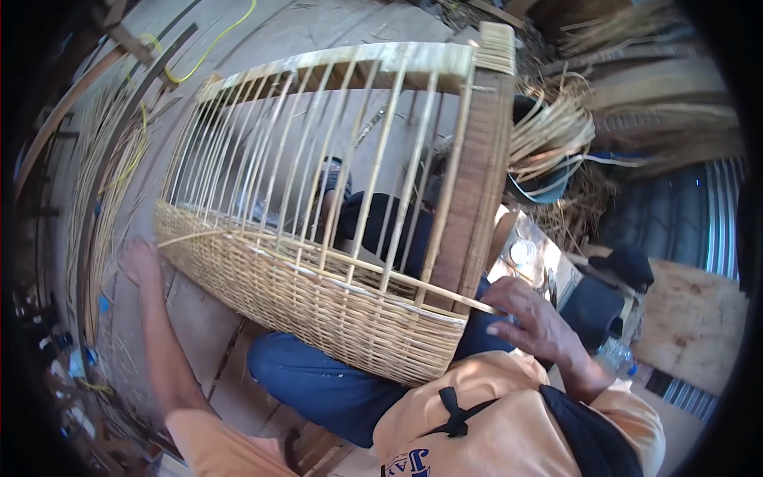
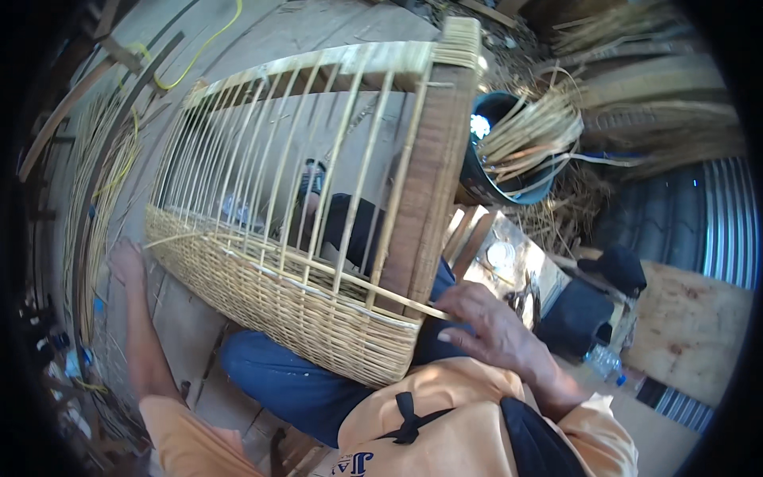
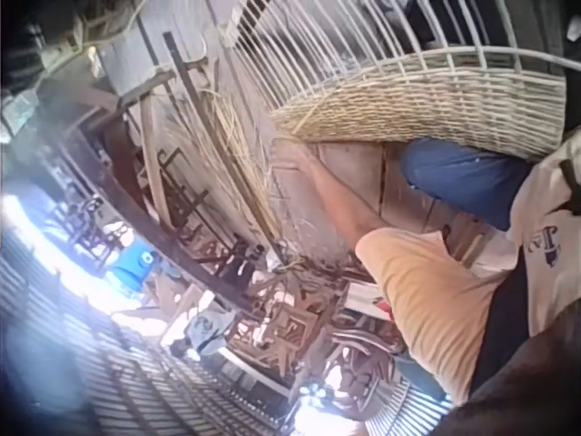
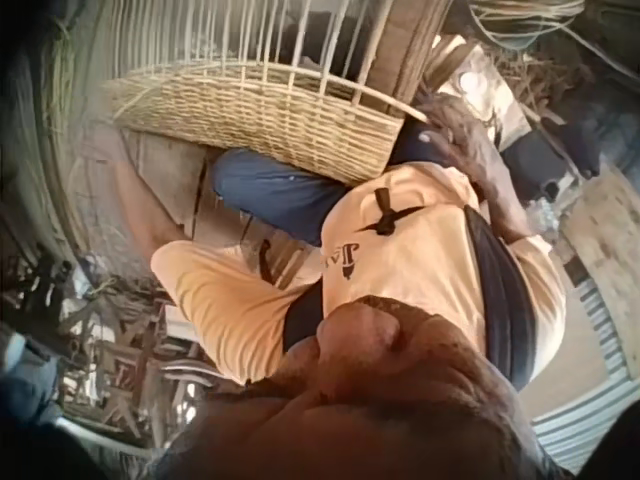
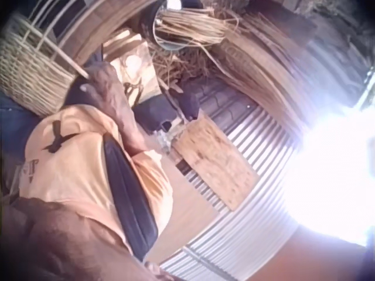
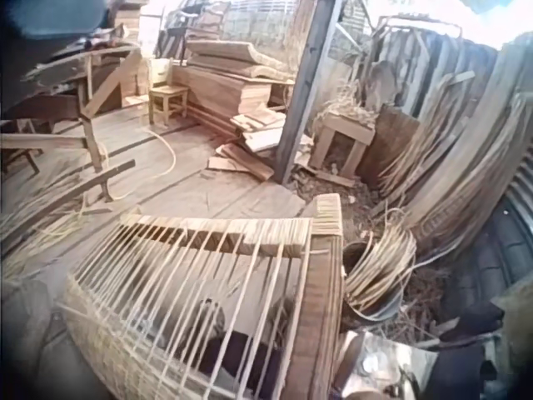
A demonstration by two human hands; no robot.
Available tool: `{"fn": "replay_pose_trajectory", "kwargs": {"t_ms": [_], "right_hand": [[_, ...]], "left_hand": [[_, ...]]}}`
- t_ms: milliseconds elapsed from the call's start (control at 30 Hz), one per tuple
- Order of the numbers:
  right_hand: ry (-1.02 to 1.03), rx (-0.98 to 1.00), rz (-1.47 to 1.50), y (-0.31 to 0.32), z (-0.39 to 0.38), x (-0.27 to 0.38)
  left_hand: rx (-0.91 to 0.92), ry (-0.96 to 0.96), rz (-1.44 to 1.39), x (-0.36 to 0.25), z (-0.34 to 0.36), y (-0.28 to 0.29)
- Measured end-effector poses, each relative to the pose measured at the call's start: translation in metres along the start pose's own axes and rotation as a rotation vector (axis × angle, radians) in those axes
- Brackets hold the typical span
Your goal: Weaving bamboo or rattan strips into a wooden furniture frame to create a component.
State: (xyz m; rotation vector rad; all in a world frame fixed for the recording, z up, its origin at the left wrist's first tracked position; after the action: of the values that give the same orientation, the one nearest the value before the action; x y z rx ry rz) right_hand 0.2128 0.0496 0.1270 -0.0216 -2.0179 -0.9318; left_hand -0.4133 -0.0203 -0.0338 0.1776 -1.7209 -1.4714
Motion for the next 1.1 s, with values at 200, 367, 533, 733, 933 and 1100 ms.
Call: {"fn": "replay_pose_trajectory", "kwargs": {"t_ms": [200,367,533,733,933,1100], "right_hand": [[-0.008,-0.118,0.088,-0.002,-0.031,-0.033],[-0.01,-0.15,0.117,0.003,-0.028,-0.014],[0.176,-0.066,0.088,0.012,-0.001,-0.002],[0.29,0.07,0.032,0.004,0.037,0.009],[0.366,0.017,0.101,0.015,0.047,-0.004],[0.349,0.054,0.182,0.017,0.034,-0.009]], "left_hand": [[0.019,-0.655,-1.387,-0.197,-0.177,0.228],[-0.018,-0.763,-1.334,-0.216,-0.279,0.307],[0.092,-0.421,-1.629,-0.227,-0.326,0.284],[-0.088,-0.614,-1.338,-0.252,-0.336,0.297],[-0.186,-0.532,-1.37,-0.269,-0.33,0.31],[-0.196,-0.619,-1.385,-0.272,-0.334,0.309]]}}
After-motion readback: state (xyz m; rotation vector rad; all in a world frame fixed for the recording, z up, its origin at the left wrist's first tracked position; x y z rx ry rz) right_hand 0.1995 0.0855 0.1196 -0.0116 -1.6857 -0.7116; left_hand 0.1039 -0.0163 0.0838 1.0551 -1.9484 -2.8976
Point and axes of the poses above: each hand's wrist, its own z-axis towards the middle knuckle, its own y-axis out of the back of the hand, x = y × z, the point moved 3 cm from there along z, towards the middle knuckle, and after that the axes turned 1 degree about -z, right-handed, at the moved point
